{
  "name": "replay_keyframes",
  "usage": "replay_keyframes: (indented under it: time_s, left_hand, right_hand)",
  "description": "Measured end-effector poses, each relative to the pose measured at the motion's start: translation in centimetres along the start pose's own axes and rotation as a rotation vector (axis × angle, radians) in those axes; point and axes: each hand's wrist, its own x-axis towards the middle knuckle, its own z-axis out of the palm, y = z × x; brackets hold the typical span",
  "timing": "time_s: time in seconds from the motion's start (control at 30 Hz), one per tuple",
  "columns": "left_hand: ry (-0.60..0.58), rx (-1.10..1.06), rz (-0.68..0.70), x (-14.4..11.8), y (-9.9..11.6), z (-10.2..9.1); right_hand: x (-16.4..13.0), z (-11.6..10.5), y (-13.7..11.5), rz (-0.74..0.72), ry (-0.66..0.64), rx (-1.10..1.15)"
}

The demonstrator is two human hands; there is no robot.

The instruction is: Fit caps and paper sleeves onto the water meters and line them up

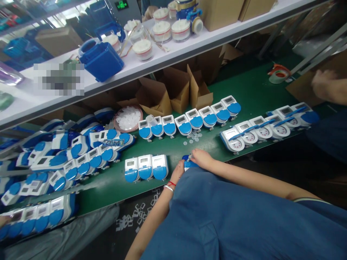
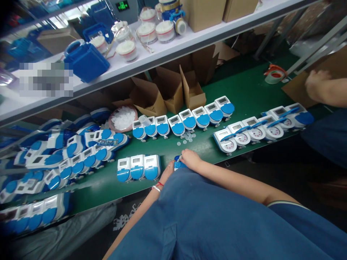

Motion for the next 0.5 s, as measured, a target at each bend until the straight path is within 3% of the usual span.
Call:
replay_keyframes:
  time_s: [0.1,0.23,0.33,0.4,0.5]
  left_hand:
    - [0.003,-0.007,0.008,0.0,0.0,-0.1]
    - [0.01,-0.014,0.004,-0.1,0.1,-0.1]
    - [0.021,-0.011,-0.008,-0.2,0.1,0.0]
    - [0.021,-0.012,-0.011,-0.2,0.1,0.0]
    - [0.021,-0.02,-0.021,-0.3,0.2,0.0]
  right_hand:
    - [0.2,0.4,-0.5,0.118,-0.002,0.017]
    - [0.8,0.5,-0.1,0.107,-0.052,0.067]
    - [1.6,0.9,1.1,0.085,-0.01,0.173]
    - [2.2,1.6,2.0,0.002,0.002,0.346]
    - [2.9,3.2,3.3,-0.131,-0.153,0.782]
